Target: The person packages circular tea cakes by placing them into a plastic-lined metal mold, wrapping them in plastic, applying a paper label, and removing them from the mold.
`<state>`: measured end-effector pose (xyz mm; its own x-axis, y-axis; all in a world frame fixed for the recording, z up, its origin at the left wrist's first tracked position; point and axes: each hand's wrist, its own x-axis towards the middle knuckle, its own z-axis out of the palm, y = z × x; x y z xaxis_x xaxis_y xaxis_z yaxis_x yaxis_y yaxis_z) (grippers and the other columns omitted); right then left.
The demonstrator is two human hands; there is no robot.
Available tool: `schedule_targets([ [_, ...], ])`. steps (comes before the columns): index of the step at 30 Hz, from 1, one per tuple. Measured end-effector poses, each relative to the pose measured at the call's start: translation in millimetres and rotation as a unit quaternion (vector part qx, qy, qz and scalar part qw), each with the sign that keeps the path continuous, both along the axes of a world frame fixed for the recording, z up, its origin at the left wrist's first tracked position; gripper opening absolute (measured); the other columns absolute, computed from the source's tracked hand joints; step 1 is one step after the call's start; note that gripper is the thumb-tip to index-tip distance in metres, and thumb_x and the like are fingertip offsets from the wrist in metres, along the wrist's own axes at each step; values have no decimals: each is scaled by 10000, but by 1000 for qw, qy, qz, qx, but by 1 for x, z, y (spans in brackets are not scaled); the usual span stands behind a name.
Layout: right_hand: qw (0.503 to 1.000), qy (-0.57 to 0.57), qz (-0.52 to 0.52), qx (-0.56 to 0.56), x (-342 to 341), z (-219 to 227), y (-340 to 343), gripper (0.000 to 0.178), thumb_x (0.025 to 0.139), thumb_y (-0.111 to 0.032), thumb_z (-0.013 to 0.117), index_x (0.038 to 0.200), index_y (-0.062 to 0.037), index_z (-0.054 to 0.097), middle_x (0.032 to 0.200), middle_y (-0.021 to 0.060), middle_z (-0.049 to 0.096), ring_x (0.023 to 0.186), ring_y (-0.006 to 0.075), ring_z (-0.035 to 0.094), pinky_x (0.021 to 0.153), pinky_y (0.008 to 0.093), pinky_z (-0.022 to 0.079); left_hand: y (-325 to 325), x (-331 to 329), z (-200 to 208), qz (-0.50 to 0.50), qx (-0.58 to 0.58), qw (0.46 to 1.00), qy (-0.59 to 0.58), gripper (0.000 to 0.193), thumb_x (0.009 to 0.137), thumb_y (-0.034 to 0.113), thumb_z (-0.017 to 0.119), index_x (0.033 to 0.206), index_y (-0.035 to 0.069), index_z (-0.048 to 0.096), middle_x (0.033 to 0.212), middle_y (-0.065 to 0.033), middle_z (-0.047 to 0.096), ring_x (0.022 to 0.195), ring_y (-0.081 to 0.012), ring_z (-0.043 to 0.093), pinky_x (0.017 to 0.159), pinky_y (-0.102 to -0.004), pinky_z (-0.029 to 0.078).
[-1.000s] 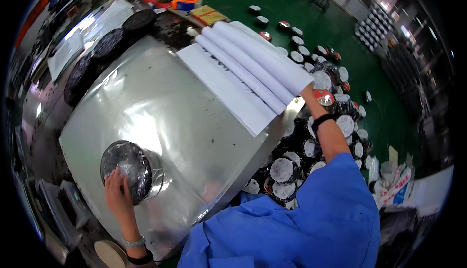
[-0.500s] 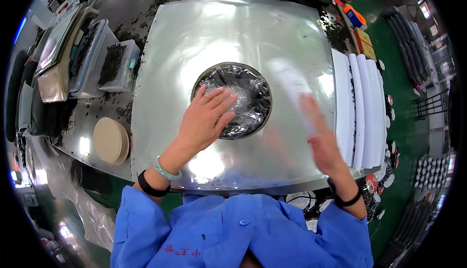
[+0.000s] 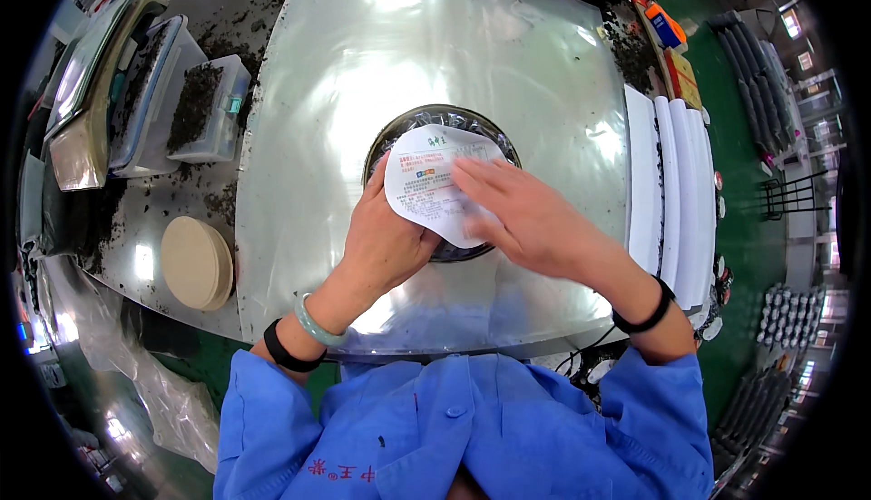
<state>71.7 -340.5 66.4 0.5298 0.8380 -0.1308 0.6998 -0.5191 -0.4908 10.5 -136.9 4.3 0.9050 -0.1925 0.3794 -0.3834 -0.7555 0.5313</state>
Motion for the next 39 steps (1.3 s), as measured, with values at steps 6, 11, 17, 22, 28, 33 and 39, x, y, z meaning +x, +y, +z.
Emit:
schedule_targets([
  [6,985,-145,7,89,13,-65,33,682,962,-545,497,1523,-178,375,1605,156,251,1479,364,222,1220,482,117,51,-19,-6,6,-152,981,120,304,873,186,643,1144,51,661,1152,-103,668,1188,-238,573,1113,-362,384],
  [11,981,-190,11,46,4,-60,44,777,867,-655,562,1517,-265,390,1614,142,232,1479,357,224,1212,498,127,24,-10,-26,216,-534,787,220,648,920,186,631,1443,-79,354,1354,-191,531,1280,-221,491,1094,-336,378],
  [17,991,20,59,116,42,-62,35,779,887,-656,541,1544,-296,329,1620,178,187,1499,379,151,1210,520,88,46,-10,-58,76,-269,942,188,852,911,305,674,1502,-89,204,1519,-244,349,1400,-316,386,1148,-369,321],
  [22,984,-161,-32,67,-11,-75,22,767,896,-659,534,1537,-286,342,1629,207,110,1509,404,41,1197,560,14,42,56,6,96,-568,710,404,732,966,502,552,1398,-77,441,1322,-215,592,1227,-290,587,1025,-359,459],
  [28,980,-182,-67,49,-31,-78,-1,765,888,-670,537,1526,-285,363,1635,200,80,1514,391,-25,1187,579,-19,-14,53,33,130,90,985,63,256,956,260,594,1033,38,696,835,-168,708,719,-326,687,649,-434,501],
  [33,989,-118,-85,-10,-19,-65,12,714,907,-546,586,1508,-213,392,1606,237,183,1502,414,94,1204,535,50,-36,19,60,81,124,986,-75,170,953,150,567,1017,70,702,765,-165,679,677,-351,662,612,-438,496],
  [39,850,-320,-80,410,-40,41,9,228,917,-147,610,1065,20,656,1201,187,643,1036,358,638,885,415,519,43,13,92,222,-3,975,5,228,975,220,615,1118,70,709,868,-91,728,623,-176,629,611,-282,503],
])
